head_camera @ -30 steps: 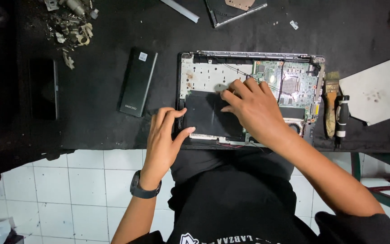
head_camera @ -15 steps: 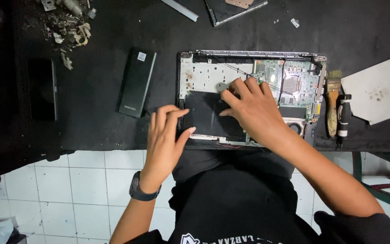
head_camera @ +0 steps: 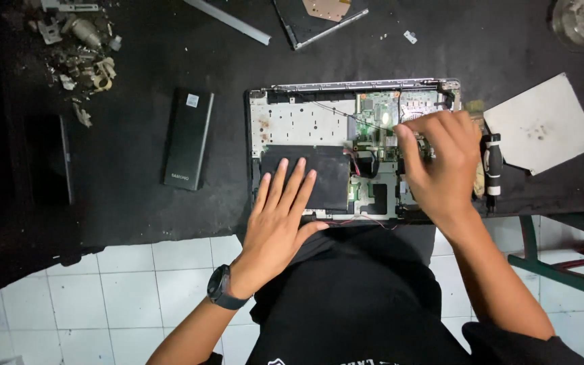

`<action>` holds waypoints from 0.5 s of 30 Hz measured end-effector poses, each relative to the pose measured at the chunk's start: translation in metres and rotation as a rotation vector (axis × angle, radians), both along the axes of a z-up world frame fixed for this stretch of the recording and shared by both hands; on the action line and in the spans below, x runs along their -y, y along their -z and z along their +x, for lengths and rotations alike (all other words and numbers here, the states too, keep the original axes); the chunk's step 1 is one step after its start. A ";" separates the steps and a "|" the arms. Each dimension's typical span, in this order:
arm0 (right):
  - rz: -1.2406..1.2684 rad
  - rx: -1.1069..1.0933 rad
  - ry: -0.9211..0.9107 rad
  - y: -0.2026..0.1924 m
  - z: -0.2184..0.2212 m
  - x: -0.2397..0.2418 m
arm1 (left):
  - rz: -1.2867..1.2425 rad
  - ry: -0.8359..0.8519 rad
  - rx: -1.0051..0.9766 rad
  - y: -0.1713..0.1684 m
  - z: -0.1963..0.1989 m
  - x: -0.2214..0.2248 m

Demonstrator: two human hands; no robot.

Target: Disassembling a laptop to access internal components by unscrewing parts, disconnecting cables, and removing the battery.

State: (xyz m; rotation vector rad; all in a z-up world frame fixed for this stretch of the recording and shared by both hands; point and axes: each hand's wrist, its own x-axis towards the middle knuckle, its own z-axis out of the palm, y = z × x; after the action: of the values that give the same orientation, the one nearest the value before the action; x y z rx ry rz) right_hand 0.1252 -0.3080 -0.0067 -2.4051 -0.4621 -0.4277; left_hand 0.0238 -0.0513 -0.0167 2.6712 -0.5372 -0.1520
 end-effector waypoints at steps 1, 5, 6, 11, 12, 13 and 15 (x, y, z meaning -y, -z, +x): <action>0.000 -0.002 0.005 0.000 -0.005 0.000 | 0.000 0.005 -0.002 0.000 0.000 0.000; -0.175 -0.078 0.015 -0.002 -0.025 -0.007 | 0.009 0.011 0.005 0.002 0.001 0.001; -0.249 -0.079 0.049 -0.003 -0.031 -0.011 | -0.004 0.014 -0.014 0.002 0.001 0.000; -0.278 -0.071 0.107 0.012 -0.033 -0.017 | -0.190 -0.027 -0.089 -0.017 0.003 0.001; -0.285 -0.069 0.115 0.014 -0.033 -0.019 | -0.298 -0.070 -0.120 -0.022 0.005 0.002; -0.284 -0.069 0.119 0.017 -0.032 -0.020 | -0.297 -0.066 -0.120 -0.021 0.009 0.002; -0.257 -0.090 0.111 0.023 -0.034 -0.022 | -0.361 -0.126 -0.063 -0.017 0.016 0.003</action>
State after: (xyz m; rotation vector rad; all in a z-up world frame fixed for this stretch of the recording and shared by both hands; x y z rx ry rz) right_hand 0.0910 -0.2856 -0.0295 -2.6958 -0.3624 -0.3226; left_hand 0.0394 -0.0546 0.0005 2.3307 -0.3372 -0.0925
